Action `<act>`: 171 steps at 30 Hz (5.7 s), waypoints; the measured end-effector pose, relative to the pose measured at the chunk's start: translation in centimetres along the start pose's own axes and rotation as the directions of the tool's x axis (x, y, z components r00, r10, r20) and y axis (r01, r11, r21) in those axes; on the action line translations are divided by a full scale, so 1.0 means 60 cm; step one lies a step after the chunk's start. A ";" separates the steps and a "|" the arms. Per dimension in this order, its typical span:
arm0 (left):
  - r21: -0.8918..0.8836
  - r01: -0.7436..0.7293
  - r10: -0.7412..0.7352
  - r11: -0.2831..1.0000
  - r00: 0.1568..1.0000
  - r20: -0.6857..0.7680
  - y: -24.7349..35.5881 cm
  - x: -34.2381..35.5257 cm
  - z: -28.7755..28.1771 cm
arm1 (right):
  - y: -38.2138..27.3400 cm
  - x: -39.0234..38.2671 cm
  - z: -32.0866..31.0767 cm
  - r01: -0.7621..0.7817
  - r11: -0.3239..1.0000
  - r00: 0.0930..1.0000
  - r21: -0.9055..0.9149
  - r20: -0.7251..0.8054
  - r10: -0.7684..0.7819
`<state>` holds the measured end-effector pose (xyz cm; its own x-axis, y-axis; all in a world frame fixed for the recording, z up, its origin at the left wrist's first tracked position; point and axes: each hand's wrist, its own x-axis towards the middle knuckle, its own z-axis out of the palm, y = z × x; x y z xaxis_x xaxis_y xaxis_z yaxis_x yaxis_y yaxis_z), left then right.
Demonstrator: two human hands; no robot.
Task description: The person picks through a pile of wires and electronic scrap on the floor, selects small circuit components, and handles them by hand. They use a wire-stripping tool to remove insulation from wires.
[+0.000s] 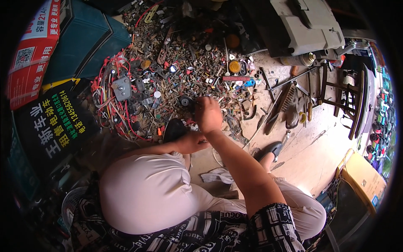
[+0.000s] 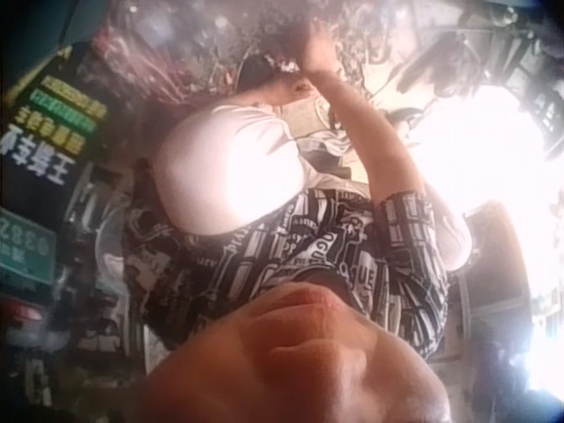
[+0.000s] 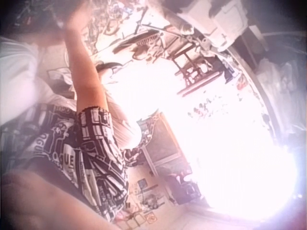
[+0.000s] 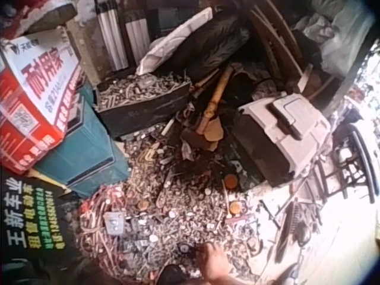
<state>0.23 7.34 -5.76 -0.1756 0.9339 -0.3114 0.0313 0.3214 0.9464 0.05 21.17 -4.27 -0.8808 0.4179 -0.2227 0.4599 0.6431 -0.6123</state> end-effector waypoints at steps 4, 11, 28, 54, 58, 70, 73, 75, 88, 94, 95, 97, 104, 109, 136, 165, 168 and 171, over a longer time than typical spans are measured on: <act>0.025 -0.098 0.100 0.995 0.982 -0.157 -0.067 -0.006 0.037 | -0.043 -0.003 0.022 0.051 0.961 0.994 -0.272 0.107 -0.023; -0.102 0.005 -0.002 0.995 1.000 0.025 -0.031 0.004 0.017 | -0.028 0.013 0.026 -0.083 0.971 0.944 -0.223 0.295 0.148; 0.075 0.007 -0.005 0.997 1.000 -0.025 -0.019 0.005 0.016 | 0.042 0.022 -0.012 -0.292 0.934 0.938 -0.205 -0.252 0.238; 0.028 0.052 -0.052 0.998 0.999 -0.006 -0.022 0.004 0.016 | 0.011 -0.004 -0.002 -0.109 0.972 0.994 -0.208 -0.038 0.103; -0.076 0.073 -0.066 0.994 0.993 0.097 -0.020 0.000 0.006 | -0.041 0.021 -0.010 0.206 0.979 0.934 0.012 0.295 -0.200; -0.054 0.055 -0.053 0.997 0.998 0.042 -0.030 0.002 0.017 | -0.006 0.028 -0.013 0.154 0.987 0.984 0.051 0.078 -0.158; 0.036 0.063 -0.064 0.997 0.998 0.020 -0.012 -0.001 0.006 | -0.004 0.079 -0.037 0.106 0.991 0.993 -0.075 -0.043 -0.110; 0.028 0.046 -0.046 0.999 0.999 0.005 -0.009 -0.001 0.005 | 0.010 0.103 -0.044 0.098 0.985 0.993 -0.140 -0.053 -0.106; 0.033 0.033 -0.032 0.999 0.999 -0.027 -0.001 0.004 0.007 | 0.074 0.083 -0.042 -0.406 0.544 0.910 0.734 0.268 0.317; -0.003 0.033 -0.033 0.999 0.999 -0.041 -0.009 -0.007 0.004 | 0.004 0.080 -0.066 -0.506 -0.399 0.777 0.764 0.605 0.172; -0.010 0.013 -0.013 1.000 0.998 -0.062 -0.008 -0.006 0.005 | 0.003 0.081 -0.067 -0.506 -0.400 0.777 0.764 0.605 0.172; -0.014 0.012 -0.013 1.000 0.998 -0.055 -0.007 -0.004 0.004 | 0.002 0.082 -0.069 -0.518 -0.400 0.765 0.756 0.619 0.178; -0.082 -0.138 0.134 0.987 0.990 -0.053 -0.076 -0.002 0.039 | 0.059 0.050 0.038 -0.533 0.331 0.846 0.778 0.489 0.212; 0.059 0.123 -0.122 0.991 0.992 -0.024 -0.006 -0.011 0.000 | -0.063 0.098 0.067 -0.544 0.248 0.838 0.802 0.503 0.213; -0.030 0.098 -0.095 0.995 0.991 0.089 0.002 -0.011 -0.008 | 0.098 -0.145 -0.041 -0.359 0.911 0.811 0.202 0.551 0.198; -0.036 -0.007 0.010 0.999 0.998 0.070 -0.001 -0.003 0.005 | 0.054 -0.070 -0.015 -0.208 0.977 0.969 0.053 0.145 0.198; -0.044 0.027 -0.023 0.999 0.996 0.082 0.003 -0.002 0.001 | 0.045 -0.061 -0.001 -0.245 0.969 0.963 -0.012 0.111 0.245; 0.018 0.060 -0.063 0.998 0.984 0.168 -0.019 -0.003 0.011 | 0.002 -0.038 -0.017 -0.169 0.966 0.938 0.196 0.331 0.097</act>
<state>0.88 6.92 -6.83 -0.0092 0.9250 -0.3799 0.0383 0.3800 0.9242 2.21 20.99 -3.07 -0.8194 0.2418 -0.5197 0.5710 0.4249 -0.7025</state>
